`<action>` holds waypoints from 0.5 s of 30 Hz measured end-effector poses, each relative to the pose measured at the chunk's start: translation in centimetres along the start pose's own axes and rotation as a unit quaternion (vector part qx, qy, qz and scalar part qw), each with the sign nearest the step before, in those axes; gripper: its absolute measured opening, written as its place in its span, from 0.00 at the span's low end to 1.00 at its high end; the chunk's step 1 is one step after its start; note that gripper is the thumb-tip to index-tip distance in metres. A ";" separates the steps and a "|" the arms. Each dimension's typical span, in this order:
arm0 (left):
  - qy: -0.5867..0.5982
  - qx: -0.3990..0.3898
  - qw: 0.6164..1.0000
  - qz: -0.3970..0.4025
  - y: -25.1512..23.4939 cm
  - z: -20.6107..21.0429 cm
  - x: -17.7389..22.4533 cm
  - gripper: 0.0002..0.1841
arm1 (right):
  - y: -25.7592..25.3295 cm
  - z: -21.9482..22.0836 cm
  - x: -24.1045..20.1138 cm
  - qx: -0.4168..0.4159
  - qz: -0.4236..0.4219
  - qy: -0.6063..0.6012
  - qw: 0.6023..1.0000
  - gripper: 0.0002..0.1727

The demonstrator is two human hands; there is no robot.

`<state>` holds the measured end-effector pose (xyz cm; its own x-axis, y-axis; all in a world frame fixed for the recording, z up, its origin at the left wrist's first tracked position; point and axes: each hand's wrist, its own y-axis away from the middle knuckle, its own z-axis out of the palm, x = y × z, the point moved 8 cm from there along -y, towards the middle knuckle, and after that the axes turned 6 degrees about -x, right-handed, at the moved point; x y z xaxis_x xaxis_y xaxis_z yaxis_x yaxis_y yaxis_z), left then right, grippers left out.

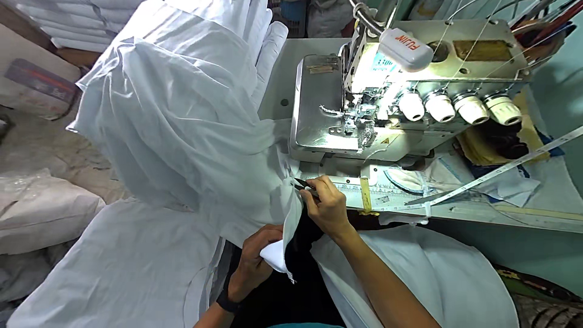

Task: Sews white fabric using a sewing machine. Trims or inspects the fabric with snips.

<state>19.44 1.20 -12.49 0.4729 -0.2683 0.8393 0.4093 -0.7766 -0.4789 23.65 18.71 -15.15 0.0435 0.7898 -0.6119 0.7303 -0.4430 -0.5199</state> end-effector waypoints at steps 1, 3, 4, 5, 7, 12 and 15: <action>0.004 -0.015 1.000 -0.005 0.0 0.1 -0.1 0.06 | 0.0 -0.2 -0.1 0.000 -0.001 -0.043 0.999 0.11; 0.016 -0.036 0.999 -0.029 -0.1 -0.6 0.0 0.08 | -0.2 -1.1 0.1 -0.015 0.031 -0.137 0.990 0.10; 0.033 -0.042 0.998 -0.038 -0.4 -1.4 0.3 0.09 | -0.4 -1.8 0.5 -0.032 0.060 -0.176 0.982 0.10; 0.054 -0.049 0.997 -0.038 -0.8 -2.4 0.9 0.09 | -0.6 -2.5 1.0 -0.056 0.095 -0.214 0.971 0.10; 0.082 -0.048 0.995 -0.025 -2.0 -4.8 2.6 0.08 | -1.2 -3.6 1.7 -0.117 0.138 -0.310 0.933 0.06; -0.075 0.043 0.996 -0.014 -3.7 -11.9 7.6 0.09 | -4.5 -1.5 -2.4 -0.189 -0.097 -0.173 0.962 0.44; -0.177 0.207 0.961 -0.051 3.0 -21.2 12.4 0.09 | -4.2 3.5 -4.5 -0.235 -0.074 -0.098 0.964 0.17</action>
